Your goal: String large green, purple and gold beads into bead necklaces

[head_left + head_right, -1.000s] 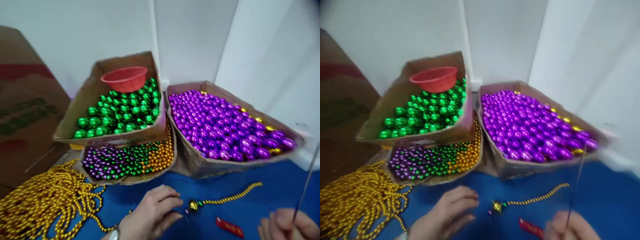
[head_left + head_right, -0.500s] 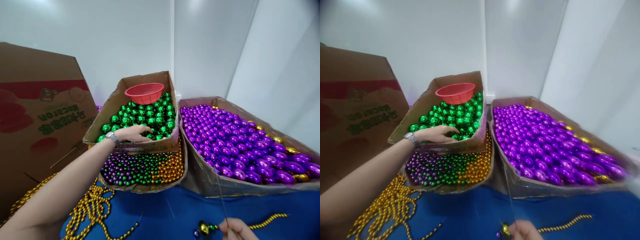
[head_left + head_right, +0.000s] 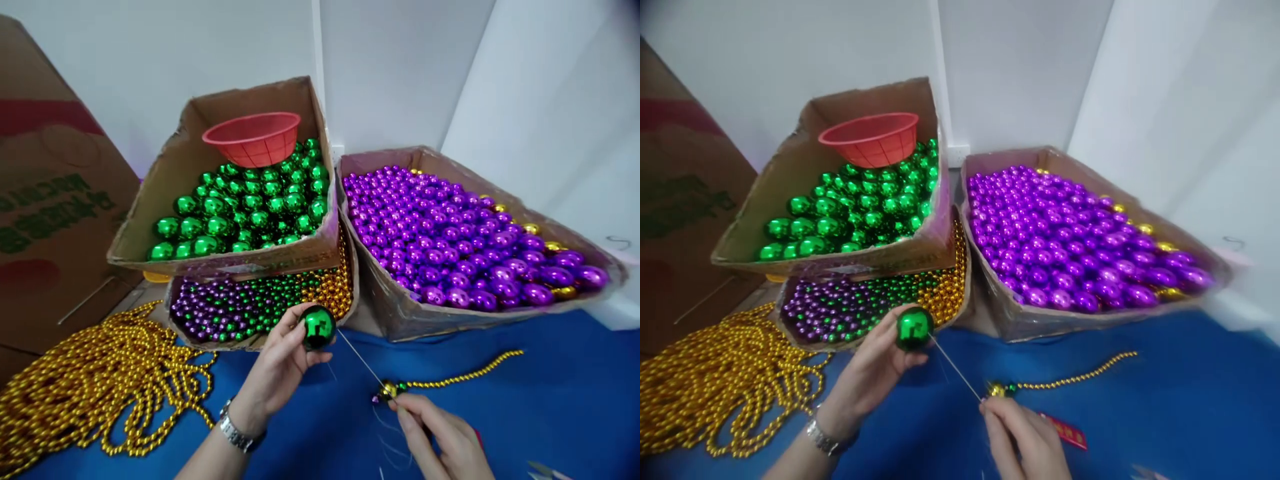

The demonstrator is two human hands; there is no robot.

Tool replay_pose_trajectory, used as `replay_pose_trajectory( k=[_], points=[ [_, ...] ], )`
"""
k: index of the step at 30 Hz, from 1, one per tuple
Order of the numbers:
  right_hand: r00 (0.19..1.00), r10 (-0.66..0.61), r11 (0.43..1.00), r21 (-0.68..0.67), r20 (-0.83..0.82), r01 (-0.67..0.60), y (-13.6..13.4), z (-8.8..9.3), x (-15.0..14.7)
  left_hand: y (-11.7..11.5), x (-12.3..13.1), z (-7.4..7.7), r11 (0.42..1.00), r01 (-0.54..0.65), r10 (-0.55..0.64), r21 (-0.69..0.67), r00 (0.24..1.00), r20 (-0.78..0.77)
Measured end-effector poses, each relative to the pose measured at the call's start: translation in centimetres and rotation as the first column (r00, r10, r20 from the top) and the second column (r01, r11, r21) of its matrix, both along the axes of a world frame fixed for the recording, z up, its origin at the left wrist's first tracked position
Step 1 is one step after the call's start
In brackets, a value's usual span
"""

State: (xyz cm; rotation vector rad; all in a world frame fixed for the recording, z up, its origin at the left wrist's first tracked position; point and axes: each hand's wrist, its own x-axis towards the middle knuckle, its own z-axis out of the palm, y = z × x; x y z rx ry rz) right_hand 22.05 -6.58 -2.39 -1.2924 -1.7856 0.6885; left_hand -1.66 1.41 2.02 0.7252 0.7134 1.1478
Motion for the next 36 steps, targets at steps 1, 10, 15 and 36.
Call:
replay_pose_trajectory(
  k=[1, 10, 15, 36],
  points=[
    [1.000, 0.021, 1.000, 0.004, 0.010, -0.021, 0.0, -0.1, 0.3, 0.0, 0.1, -0.8, 0.997, 0.011, -0.006, -0.071, 0.998, 0.068],
    [0.988, 0.118, 0.990, 0.067, 0.100, -0.125, -0.9, -1.7, 0.3, -0.5, 2.0, -1.3, 0.943, -0.144, 0.204, -0.300, 0.962, 0.179],
    [0.979, 0.124, 0.987, 0.080, 0.160, -0.138, -1.1, -1.9, 0.2, -0.6, 2.7, -1.0, 0.944, -0.209, 0.249, -0.255, 0.959, 0.134],
    [0.998, 0.066, 0.997, -0.047, 0.005, -0.066, -1.6, -2.8, -1.3, -3.5, 4.0, -3.2, 0.996, 0.056, -0.053, -0.072, 0.998, 0.046]
  ],
)
